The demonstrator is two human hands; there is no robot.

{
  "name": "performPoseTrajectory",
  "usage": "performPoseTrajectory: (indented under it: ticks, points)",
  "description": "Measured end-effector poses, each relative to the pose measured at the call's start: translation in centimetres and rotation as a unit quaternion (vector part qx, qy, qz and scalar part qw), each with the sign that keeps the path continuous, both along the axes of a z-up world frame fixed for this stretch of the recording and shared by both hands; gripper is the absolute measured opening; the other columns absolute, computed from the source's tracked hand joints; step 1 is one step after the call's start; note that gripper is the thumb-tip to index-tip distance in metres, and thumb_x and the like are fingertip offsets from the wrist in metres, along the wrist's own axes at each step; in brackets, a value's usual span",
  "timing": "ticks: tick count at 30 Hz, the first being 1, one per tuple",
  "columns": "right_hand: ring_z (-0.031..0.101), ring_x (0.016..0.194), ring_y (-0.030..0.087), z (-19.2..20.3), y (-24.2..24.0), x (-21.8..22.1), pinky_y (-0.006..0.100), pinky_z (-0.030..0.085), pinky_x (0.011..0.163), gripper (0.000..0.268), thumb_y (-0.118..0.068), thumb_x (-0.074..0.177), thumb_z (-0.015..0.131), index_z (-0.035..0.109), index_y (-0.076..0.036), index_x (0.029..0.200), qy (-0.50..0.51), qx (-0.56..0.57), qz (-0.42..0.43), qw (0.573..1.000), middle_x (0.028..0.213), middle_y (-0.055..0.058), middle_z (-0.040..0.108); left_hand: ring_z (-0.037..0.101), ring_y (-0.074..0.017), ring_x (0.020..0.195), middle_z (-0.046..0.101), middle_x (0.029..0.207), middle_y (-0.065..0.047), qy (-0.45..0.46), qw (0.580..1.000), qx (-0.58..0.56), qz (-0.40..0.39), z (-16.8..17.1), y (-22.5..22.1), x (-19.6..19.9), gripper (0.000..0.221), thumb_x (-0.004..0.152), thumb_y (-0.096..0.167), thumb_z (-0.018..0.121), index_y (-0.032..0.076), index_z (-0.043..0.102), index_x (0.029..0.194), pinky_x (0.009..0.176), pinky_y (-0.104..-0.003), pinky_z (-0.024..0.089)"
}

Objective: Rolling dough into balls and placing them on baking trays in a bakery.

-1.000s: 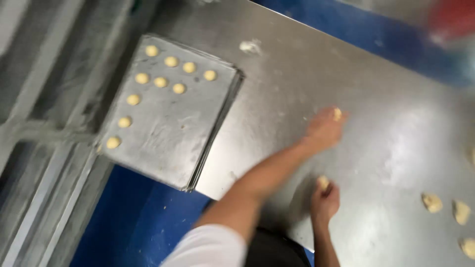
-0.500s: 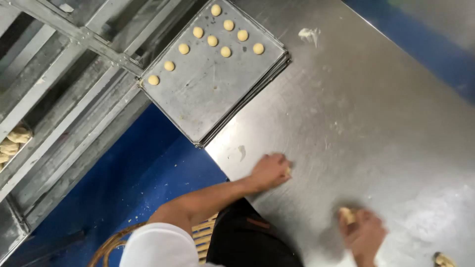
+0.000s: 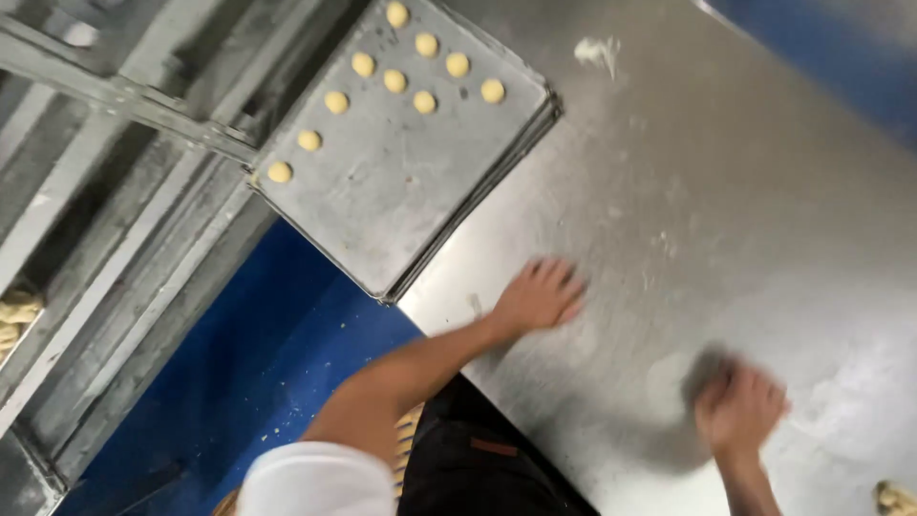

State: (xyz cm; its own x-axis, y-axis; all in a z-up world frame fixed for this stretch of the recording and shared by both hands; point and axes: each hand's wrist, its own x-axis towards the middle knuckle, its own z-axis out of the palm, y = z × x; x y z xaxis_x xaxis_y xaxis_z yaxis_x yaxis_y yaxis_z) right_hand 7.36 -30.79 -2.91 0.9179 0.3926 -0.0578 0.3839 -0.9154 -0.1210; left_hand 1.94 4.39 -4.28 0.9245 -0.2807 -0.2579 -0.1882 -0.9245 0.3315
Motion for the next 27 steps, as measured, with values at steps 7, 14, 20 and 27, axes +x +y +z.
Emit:
performPoseTrajectory:
  ticks: [7,14,20,27]
  points:
    - [0.053,0.11,0.036,-2.0,3.7,-4.2,0.05,0.036,0.102,0.036,-0.018,0.093,0.058,0.059,-0.001,0.124,-0.036,0.223,-0.019,0.974,0.114,0.017,0.059,0.056,-0.0299,0.125,0.06,0.131,-0.013,-0.134,0.983,-0.067,0.11,1.5,-5.2,-0.9,0.036,0.1,0.026,0.055,0.011,0.06,0.132,0.112,-0.048,0.043]
    - [0.06,0.088,0.034,-0.5,-0.6,5.7,0.05,0.043,0.085,0.024,-0.023,0.091,0.063,0.064,-0.006,0.107,-0.1,0.158,0.0,0.982,0.098,0.015,0.063,0.054,-0.0352,0.119,0.059,0.123,-0.019,-0.147,0.986,-0.063,0.055,4.6,4.4,6.2,0.047,0.085,0.04,0.062,0.011,0.062,0.123,0.1,-0.053,0.04]
    - [0.054,0.079,0.028,-2.5,9.2,0.0,0.046,0.043,0.081,0.018,-0.021,0.104,0.056,0.061,-0.004,0.101,0.044,0.203,-0.003,0.978,0.091,0.014,0.059,0.057,-0.0321,0.129,0.063,0.134,-0.013,-0.153,0.979,-0.099,0.093,2.6,-6.0,0.9,0.033,0.1,0.016,0.054,0.01,0.061,0.131,0.112,-0.048,0.043]
    - [0.057,0.1,0.033,-2.3,4.5,7.6,0.05,0.039,0.092,0.016,-0.014,0.094,0.061,0.065,-0.005,0.107,-0.057,0.175,0.068,0.98,0.104,0.016,0.065,0.054,-0.0369,0.117,0.06,0.128,-0.02,-0.04,0.993,-0.075,0.087,2.7,2.7,8.3,0.045,0.092,0.026,0.059,0.009,0.061,0.133,0.097,-0.053,0.042]
